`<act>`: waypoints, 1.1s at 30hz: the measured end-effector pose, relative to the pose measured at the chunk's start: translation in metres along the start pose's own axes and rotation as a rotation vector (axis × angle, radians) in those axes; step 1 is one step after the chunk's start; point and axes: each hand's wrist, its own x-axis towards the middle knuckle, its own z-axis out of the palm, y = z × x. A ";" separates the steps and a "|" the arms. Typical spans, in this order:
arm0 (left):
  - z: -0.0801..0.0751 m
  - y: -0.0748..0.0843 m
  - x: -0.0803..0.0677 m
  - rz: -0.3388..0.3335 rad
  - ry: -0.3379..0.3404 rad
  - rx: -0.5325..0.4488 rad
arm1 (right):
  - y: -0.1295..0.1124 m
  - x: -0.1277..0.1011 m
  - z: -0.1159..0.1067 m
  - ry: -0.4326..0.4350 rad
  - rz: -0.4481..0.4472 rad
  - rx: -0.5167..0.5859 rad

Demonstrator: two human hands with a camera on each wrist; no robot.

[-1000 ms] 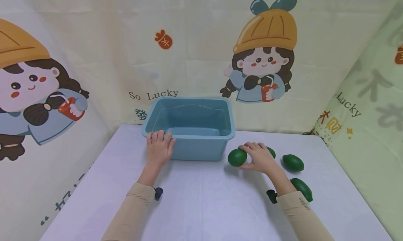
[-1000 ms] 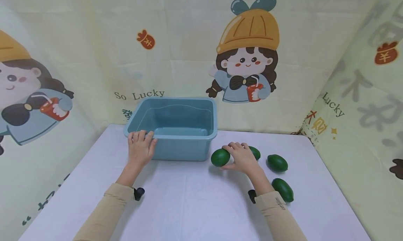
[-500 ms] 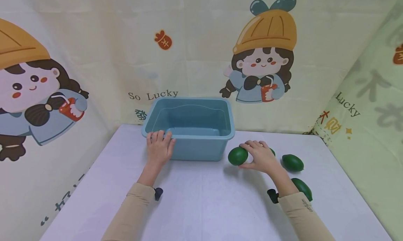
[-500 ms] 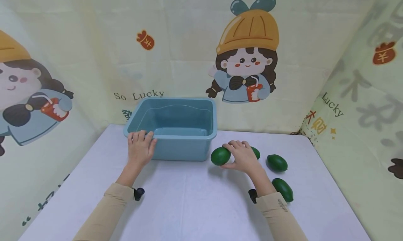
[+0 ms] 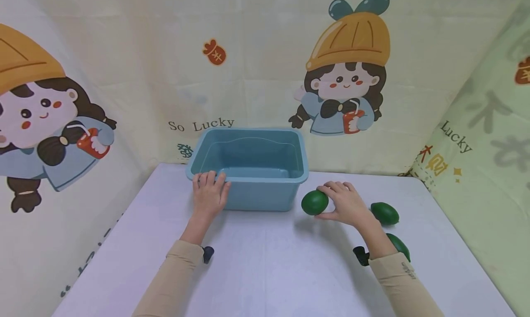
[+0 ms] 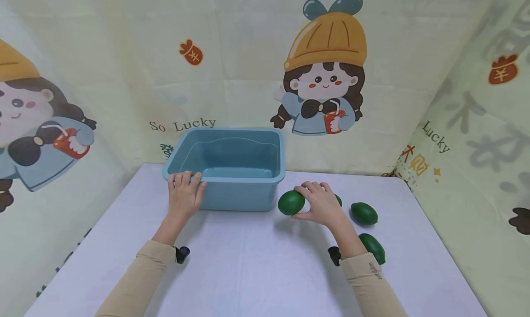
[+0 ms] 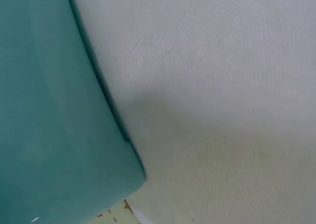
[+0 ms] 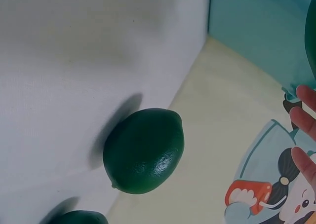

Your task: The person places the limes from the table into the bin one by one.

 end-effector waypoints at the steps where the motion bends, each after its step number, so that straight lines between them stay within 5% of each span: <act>1: 0.000 0.000 0.000 -0.001 0.000 -0.001 | 0.000 0.000 -0.001 -0.005 0.001 0.000; 33: 0.003 -0.002 0.000 0.019 0.047 -0.002 | 0.003 0.011 -0.036 0.047 0.021 -0.006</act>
